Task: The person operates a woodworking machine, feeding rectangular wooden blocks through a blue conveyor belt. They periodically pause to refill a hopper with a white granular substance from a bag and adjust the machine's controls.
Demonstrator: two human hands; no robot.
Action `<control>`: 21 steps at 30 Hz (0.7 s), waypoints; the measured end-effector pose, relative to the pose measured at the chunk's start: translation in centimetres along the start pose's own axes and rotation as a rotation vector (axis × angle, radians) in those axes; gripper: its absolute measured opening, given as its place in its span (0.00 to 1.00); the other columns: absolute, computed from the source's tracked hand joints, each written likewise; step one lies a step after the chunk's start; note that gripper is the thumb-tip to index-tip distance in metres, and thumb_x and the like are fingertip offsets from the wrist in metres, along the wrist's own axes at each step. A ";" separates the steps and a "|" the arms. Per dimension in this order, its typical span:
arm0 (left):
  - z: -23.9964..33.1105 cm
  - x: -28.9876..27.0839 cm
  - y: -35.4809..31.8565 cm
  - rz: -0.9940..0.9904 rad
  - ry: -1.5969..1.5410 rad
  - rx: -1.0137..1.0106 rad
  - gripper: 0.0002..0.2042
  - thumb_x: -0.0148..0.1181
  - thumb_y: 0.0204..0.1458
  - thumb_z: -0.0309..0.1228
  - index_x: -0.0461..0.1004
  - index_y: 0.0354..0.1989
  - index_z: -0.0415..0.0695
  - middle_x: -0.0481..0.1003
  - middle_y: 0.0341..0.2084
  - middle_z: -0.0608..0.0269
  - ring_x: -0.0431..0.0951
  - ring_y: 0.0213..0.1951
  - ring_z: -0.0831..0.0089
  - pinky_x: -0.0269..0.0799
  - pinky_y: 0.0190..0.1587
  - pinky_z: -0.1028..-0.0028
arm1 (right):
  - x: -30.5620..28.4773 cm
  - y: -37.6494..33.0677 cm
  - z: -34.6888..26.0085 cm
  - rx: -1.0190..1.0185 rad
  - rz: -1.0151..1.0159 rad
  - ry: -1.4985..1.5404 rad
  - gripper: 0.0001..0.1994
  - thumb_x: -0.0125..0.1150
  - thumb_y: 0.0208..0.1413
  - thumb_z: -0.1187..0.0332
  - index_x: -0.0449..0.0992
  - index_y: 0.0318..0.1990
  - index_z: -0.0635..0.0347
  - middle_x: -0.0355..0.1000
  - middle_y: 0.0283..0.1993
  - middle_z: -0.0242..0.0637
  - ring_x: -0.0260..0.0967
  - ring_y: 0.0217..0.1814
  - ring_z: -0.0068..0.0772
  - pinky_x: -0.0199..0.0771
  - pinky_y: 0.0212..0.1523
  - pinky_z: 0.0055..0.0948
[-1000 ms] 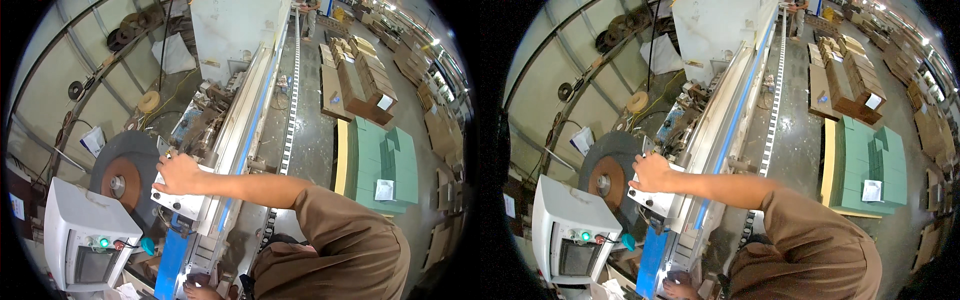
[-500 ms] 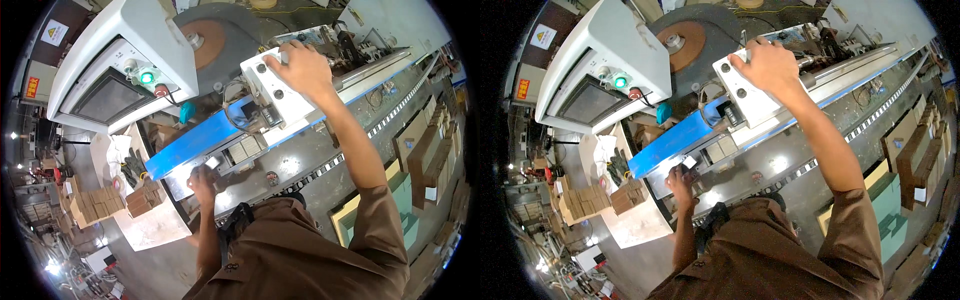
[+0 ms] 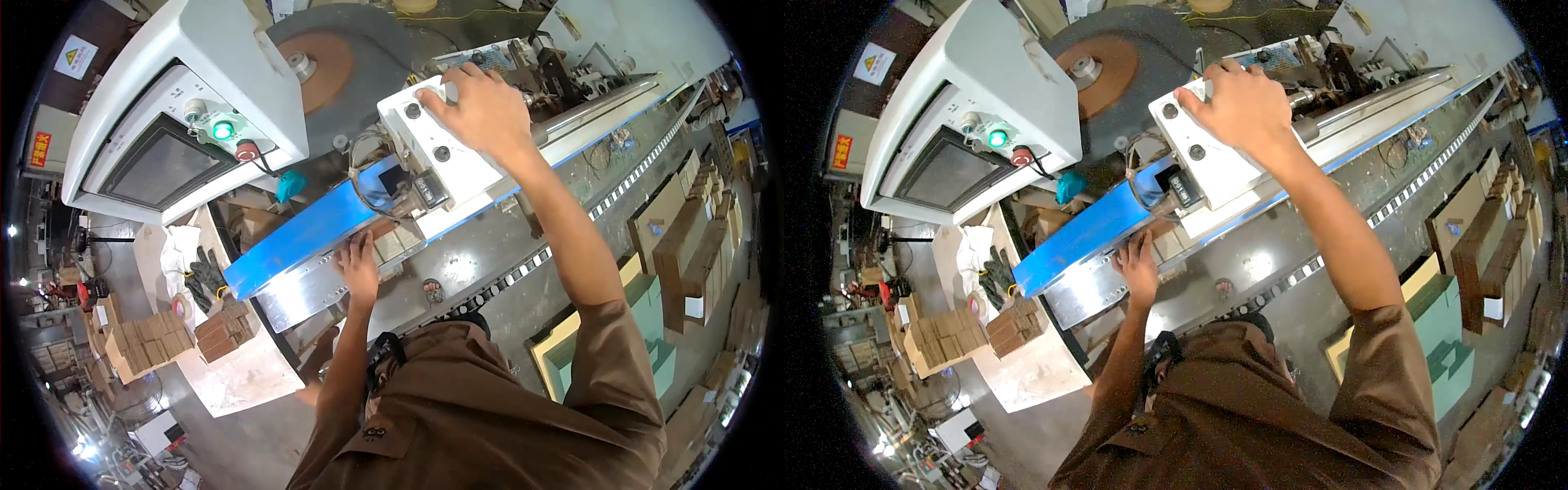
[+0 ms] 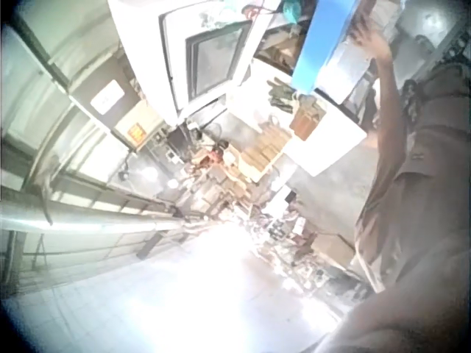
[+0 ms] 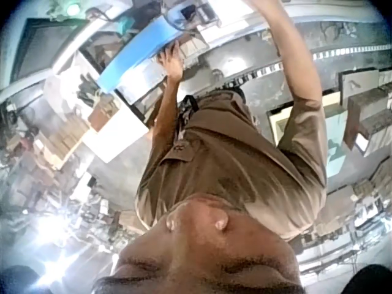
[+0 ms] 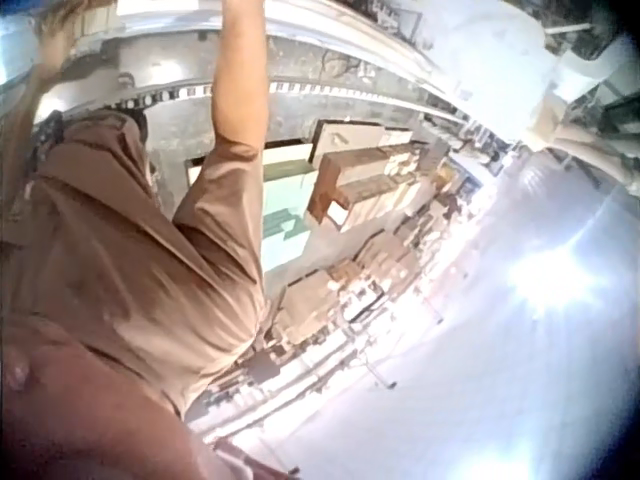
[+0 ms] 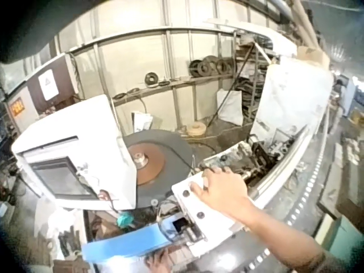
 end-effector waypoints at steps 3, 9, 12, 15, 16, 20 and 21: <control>-0.5 -0.3 0.0 -0.073 0.044 0.031 0.27 0.61 0.54 0.24 0.79 0.65 0.57 0.77 0.60 0.71 0.73 0.62 0.63 0.59 0.67 0.47 | 0.2 0.1 0.1 -0.009 -0.008 -0.011 0.33 0.54 0.65 0.34 0.84 0.55 0.56 0.78 0.61 0.42 0.77 0.62 0.58 0.83 0.56 0.52; -1.6 0.6 -0.1 -0.107 -0.002 0.076 0.27 0.59 0.55 0.25 0.79 0.66 0.57 0.78 0.60 0.71 0.73 0.63 0.62 0.59 0.68 0.47 | 0.3 0.1 -0.2 0.000 -0.005 -0.020 0.33 0.54 0.65 0.34 0.84 0.55 0.55 0.79 0.61 0.41 0.77 0.62 0.57 0.83 0.55 0.53; -0.2 0.2 0.6 -0.117 0.006 0.089 0.26 0.57 0.56 0.26 0.79 0.65 0.58 0.78 0.60 0.71 0.74 0.62 0.62 0.61 0.67 0.48 | 0.4 -0.1 0.0 0.003 0.010 -0.024 0.32 0.54 0.65 0.34 0.83 0.56 0.54 0.79 0.60 0.41 0.78 0.61 0.57 0.83 0.55 0.52; 1.5 -0.2 1.6 -0.123 -0.002 0.099 0.26 0.57 0.56 0.27 0.79 0.65 0.57 0.78 0.60 0.71 0.75 0.60 0.62 0.63 0.67 0.50 | 0.3 -0.2 0.2 -0.012 0.055 -0.021 0.32 0.54 0.65 0.35 0.83 0.55 0.54 0.79 0.59 0.41 0.78 0.60 0.57 0.83 0.54 0.52; 1.9 0.2 1.8 -0.116 -0.014 0.117 0.26 0.57 0.56 0.27 0.79 0.65 0.56 0.78 0.60 0.70 0.75 0.59 0.63 0.64 0.67 0.51 | 0.2 -0.3 0.2 -0.012 0.071 -0.027 0.32 0.55 0.65 0.35 0.83 0.54 0.55 0.79 0.59 0.42 0.78 0.59 0.57 0.83 0.54 0.52; 2.9 3.3 1.7 -0.148 -0.027 0.159 0.28 0.62 0.50 0.27 0.78 0.64 0.56 0.75 0.60 0.70 0.72 0.59 0.62 0.62 0.66 0.50 | 0.2 0.0 0.0 -0.029 0.083 -0.030 0.33 0.55 0.65 0.35 0.83 0.53 0.57 0.79 0.57 0.43 0.78 0.59 0.57 0.81 0.55 0.53; 3.2 3.8 1.6 -0.187 -0.004 0.154 0.27 0.61 0.50 0.27 0.79 0.63 0.56 0.76 0.59 0.69 0.73 0.59 0.63 0.63 0.66 0.50 | 0.3 0.1 -0.3 -0.038 0.078 -0.028 0.33 0.55 0.65 0.35 0.83 0.54 0.58 0.80 0.57 0.43 0.78 0.59 0.56 0.81 0.55 0.53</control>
Point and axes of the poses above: each hand's wrist, its own y-axis towards the middle knuckle, its own x-axis out of the palm, z = x × y, the point moved 5 cm from there along y, towards the middle knuckle
